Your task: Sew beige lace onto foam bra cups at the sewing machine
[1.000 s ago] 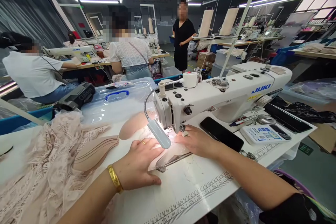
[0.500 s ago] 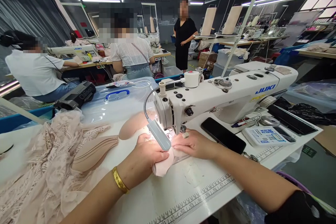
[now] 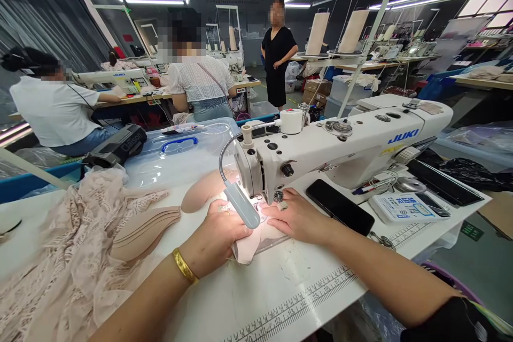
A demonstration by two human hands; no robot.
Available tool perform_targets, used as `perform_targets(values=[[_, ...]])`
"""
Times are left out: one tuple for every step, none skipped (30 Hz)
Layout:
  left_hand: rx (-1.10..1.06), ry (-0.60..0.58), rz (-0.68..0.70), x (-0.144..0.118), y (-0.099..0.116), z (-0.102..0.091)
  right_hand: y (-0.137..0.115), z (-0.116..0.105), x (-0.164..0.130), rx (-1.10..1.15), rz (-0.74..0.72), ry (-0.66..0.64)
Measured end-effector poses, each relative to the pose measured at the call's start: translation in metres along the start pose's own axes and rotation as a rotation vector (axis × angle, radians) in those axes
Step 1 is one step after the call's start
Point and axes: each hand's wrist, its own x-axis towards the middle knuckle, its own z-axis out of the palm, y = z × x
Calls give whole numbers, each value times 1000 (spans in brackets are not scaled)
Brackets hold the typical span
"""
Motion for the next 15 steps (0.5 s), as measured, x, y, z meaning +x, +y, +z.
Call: perform_targets(values=[[-2,-8,18,1,0,-2,0,0,0,-1,1,3],[-2,-15,35,2,0,-4,0,1,0,-5,4,7],[-2,-17,47,3,1,-6,0,1,0,-9,10,11],[-3,-17,53,4,1,-8,0,1,-1,-12,16,12],[-6,-20,60,5,1,-10,0,1,-1,-13,22,10],[-10,-26,65,5,1,-12,0,1,-1,-14,27,8],[-14,-35,69,6,0,-13,0,1,-1,-13,31,5],[-17,-43,70,6,0,-14,0,1,-1,-11,35,2],[-18,-47,70,6,-1,-14,0,1,-1,-9,40,2],[-16,-49,68,7,-1,-14,-1,1,-1,-7,43,3],[-13,-48,66,7,-1,-14,-1,1,-1,-5,45,5],[-12,-45,64,7,-2,-15,-1,1,-1,-3,48,7],[-12,-42,66,8,-2,-15,-1,1,-1,-2,49,10],[-16,-40,68,8,-2,-15,-1,1,-1,0,51,13],[-22,-39,71,9,-3,-16,-1,1,-1,1,51,14]])
